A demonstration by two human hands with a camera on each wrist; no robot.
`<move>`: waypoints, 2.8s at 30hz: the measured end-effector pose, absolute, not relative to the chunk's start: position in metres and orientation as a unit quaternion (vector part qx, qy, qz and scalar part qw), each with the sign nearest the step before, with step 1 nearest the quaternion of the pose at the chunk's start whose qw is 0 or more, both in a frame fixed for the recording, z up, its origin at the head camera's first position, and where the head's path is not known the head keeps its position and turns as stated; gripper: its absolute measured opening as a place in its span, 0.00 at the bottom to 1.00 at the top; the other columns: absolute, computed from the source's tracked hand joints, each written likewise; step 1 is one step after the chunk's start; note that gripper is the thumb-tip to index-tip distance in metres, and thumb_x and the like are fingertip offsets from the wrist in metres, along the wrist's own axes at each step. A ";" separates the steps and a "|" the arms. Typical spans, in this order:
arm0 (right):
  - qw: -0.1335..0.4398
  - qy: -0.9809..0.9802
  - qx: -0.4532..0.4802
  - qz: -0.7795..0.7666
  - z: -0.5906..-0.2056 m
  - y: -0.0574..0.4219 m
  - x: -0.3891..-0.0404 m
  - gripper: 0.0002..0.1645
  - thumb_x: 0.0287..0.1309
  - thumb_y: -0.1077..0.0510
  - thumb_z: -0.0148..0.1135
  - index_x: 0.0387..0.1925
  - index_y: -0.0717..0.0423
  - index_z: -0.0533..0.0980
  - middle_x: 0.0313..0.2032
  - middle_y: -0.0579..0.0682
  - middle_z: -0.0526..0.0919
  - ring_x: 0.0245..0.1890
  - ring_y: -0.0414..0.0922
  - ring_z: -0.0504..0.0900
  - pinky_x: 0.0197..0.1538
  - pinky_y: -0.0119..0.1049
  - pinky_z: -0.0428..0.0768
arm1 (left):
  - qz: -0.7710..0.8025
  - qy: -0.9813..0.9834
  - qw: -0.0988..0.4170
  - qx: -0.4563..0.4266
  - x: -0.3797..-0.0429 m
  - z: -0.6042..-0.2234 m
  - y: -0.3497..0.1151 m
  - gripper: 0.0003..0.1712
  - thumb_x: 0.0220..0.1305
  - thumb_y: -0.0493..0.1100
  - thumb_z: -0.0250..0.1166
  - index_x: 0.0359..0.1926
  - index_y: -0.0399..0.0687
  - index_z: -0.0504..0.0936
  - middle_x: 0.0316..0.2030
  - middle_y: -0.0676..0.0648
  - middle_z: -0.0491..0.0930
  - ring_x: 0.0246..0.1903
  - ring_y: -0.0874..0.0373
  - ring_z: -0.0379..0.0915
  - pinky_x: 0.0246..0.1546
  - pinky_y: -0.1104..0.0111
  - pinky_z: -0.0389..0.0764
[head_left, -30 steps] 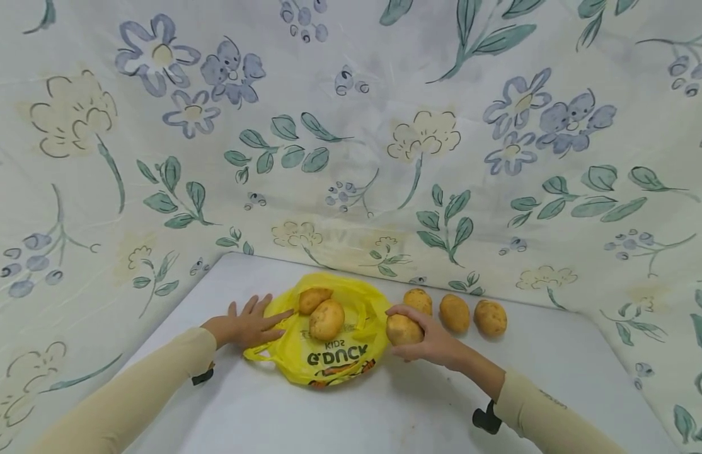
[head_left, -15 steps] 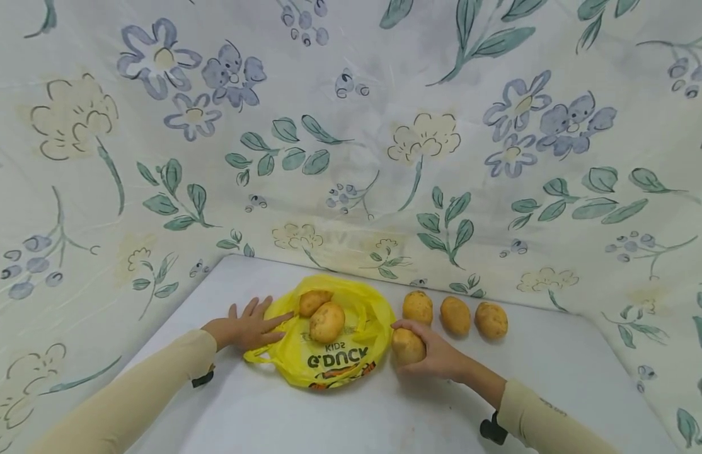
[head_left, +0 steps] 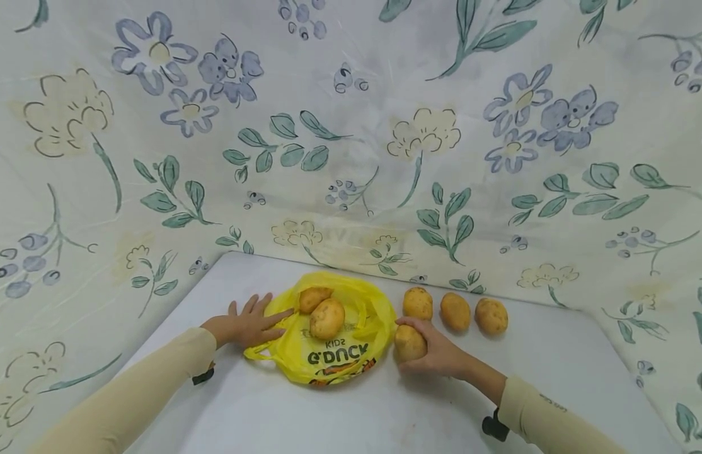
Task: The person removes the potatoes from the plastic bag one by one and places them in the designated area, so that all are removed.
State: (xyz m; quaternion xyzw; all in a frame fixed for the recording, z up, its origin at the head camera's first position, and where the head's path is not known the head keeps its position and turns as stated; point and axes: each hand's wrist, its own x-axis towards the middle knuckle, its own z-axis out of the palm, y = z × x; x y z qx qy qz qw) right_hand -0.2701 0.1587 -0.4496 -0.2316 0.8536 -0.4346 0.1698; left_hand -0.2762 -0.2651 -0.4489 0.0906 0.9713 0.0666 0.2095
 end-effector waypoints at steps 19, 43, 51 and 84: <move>0.158 0.877 -0.208 -0.404 -0.456 0.160 -0.276 0.51 0.42 0.49 0.80 0.68 0.40 0.65 0.62 0.55 0.71 0.53 0.50 0.74 0.51 0.50 0.78 | 0.064 0.972 0.207 0.093 -0.275 -0.447 -0.267 0.40 0.68 0.74 0.45 0.76 0.68 0.56 0.77 0.32 0.39 0.74 0.25 0.33 0.63 0.25 0.34; 0.147 0.899 -0.186 -0.368 -0.458 0.162 -0.276 0.53 0.41 0.46 0.80 0.69 0.40 0.64 0.59 0.56 0.71 0.53 0.49 0.73 0.51 0.49 0.78 | 0.060 0.972 0.205 0.098 -0.276 -0.449 -0.267 0.41 0.68 0.75 0.44 0.76 0.68 0.56 0.77 0.32 0.38 0.74 0.25 0.33 0.63 0.24 0.34; 0.141 0.896 -0.196 -0.372 -0.453 0.161 -0.278 0.56 0.41 0.46 0.80 0.72 0.42 0.62 0.59 0.58 0.70 0.52 0.50 0.73 0.49 0.50 0.78 | 0.048 0.972 0.211 0.092 -0.279 -0.442 -0.268 0.41 0.68 0.75 0.43 0.76 0.67 0.55 0.77 0.32 0.38 0.74 0.26 0.33 0.64 0.25 0.35; -0.209 0.933 -0.291 -0.025 -0.453 0.222 -0.280 0.46 0.57 0.34 0.60 0.73 0.45 0.62 0.76 0.62 0.47 0.70 0.63 0.58 0.67 0.66 0.61 | 0.045 0.968 0.228 0.093 -0.271 -0.456 -0.264 0.40 0.68 0.74 0.44 0.76 0.68 0.55 0.77 0.32 0.39 0.74 0.26 0.34 0.64 0.25 0.37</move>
